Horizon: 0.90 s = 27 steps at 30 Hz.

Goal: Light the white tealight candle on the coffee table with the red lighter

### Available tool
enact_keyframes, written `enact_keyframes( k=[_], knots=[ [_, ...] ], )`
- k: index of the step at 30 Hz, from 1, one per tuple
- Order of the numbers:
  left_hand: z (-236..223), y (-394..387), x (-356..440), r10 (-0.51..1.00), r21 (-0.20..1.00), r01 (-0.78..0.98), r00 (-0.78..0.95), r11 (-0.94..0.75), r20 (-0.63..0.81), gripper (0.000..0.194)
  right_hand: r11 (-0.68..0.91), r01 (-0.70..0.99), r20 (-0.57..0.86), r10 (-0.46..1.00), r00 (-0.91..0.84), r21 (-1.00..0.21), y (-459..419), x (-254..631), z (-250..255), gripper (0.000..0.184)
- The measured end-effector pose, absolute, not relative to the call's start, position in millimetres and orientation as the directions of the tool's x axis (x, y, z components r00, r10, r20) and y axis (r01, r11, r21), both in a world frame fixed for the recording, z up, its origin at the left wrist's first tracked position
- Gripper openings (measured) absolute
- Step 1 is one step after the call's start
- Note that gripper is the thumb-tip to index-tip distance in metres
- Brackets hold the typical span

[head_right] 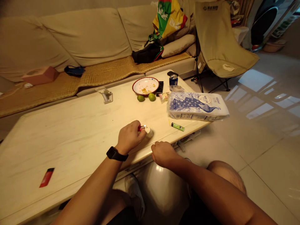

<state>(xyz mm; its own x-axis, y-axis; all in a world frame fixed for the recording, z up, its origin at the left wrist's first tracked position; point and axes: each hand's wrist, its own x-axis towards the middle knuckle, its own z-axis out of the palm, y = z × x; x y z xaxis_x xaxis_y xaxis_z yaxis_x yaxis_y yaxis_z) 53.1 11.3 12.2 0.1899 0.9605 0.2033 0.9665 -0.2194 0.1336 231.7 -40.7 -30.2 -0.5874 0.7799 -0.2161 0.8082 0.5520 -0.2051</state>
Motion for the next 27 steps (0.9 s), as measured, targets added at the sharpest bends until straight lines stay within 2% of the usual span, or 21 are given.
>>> enact_keyframes(
  k=[7, 16, 27],
  knots=[
    [12, 11, 51, 0.958, 0.190, 0.954, 0.191, -0.232, 0.214, 0.018, 0.554, 0.806, -0.220, 0.776, -0.591, -0.208, -40, 232, -28, 0.025],
    [12, 5, 28, 0.944, 0.316, 0.931, 0.078, -0.184, 0.320, 0.025, 0.554, 0.806, -0.225, 0.775, -0.591, -0.210, -40, 232, -30, 0.026],
    [15, -5, 1, 0.956, 0.340, 0.935, 0.000, -0.104, 0.294, 0.022, 0.544, 0.818, -0.254, 0.777, -0.575, -0.187, -39, 231, -29, 0.027]
  ],
)
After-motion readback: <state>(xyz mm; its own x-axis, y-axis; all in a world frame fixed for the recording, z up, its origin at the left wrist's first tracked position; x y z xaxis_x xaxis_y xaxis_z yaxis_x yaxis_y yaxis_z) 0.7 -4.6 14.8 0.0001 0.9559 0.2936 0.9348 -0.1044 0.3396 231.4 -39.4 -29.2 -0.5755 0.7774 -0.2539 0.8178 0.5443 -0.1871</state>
